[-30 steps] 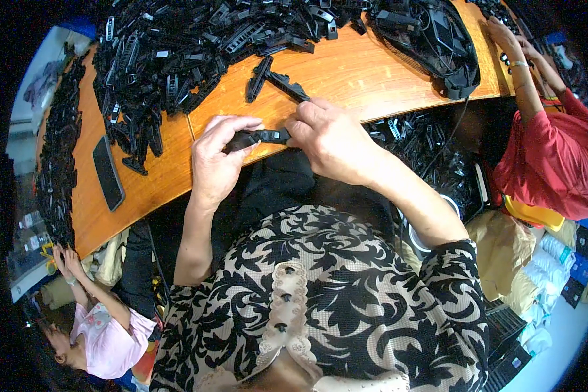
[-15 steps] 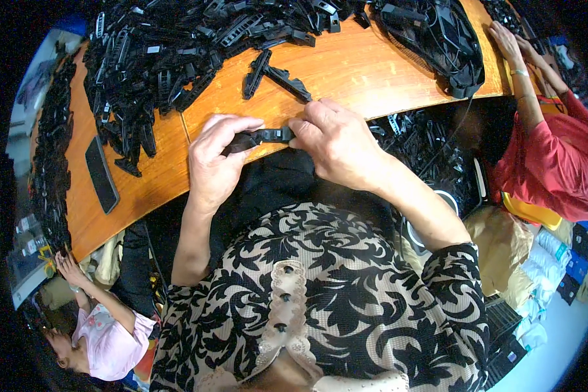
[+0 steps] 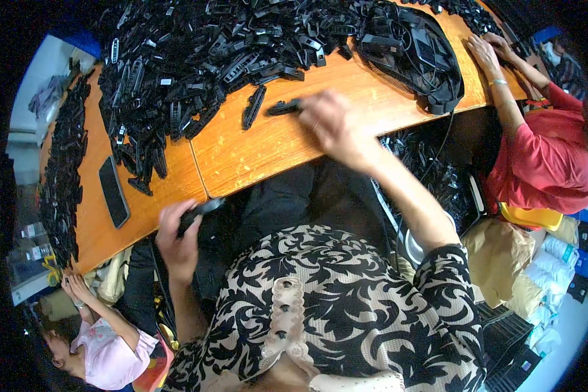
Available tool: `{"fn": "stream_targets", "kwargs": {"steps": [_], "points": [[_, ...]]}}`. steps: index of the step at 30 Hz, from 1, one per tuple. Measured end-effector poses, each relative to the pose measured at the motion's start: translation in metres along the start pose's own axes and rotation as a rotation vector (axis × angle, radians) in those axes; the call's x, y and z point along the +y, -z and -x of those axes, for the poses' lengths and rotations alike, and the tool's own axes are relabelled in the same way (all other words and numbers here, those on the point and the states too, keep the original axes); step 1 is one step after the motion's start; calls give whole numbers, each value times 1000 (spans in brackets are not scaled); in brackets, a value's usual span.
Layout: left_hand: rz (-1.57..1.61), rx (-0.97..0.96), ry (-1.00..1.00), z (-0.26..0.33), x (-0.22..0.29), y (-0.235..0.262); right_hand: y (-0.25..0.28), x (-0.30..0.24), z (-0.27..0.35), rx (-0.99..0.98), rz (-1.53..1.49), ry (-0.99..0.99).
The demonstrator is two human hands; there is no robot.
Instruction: Sorting small black plastic components on a table for assembly.
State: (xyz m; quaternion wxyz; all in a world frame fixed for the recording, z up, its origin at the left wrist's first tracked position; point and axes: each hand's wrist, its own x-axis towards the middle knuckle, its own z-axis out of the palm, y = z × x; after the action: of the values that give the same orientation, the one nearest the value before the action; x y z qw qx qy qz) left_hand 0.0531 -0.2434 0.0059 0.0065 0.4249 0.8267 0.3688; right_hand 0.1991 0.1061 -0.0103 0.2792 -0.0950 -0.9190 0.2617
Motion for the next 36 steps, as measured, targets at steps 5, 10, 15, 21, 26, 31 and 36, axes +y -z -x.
{"fn": "stream_targets", "kwargs": {"steps": [5,10,15,21,26,31,36], "points": [[-287,-11,108,22,16,50,2,61,-41,227,125,-151],[158,41,-7,-41,54,-14,-17,65,-62,229,348,-175],[51,-83,-499,-137,88,-106,-17,62,-53,212,282,-131],[-85,-89,-709,-163,74,-139,-7,48,-37,218,205,-147],[-86,-121,-596,-125,64,-109,13,30,-21,67,18,-271],[-48,-46,-369,-100,52,-96,22,49,-21,74,-85,-93],[-26,72,-231,-94,38,-90,19,45,-17,5,131,85]]}}
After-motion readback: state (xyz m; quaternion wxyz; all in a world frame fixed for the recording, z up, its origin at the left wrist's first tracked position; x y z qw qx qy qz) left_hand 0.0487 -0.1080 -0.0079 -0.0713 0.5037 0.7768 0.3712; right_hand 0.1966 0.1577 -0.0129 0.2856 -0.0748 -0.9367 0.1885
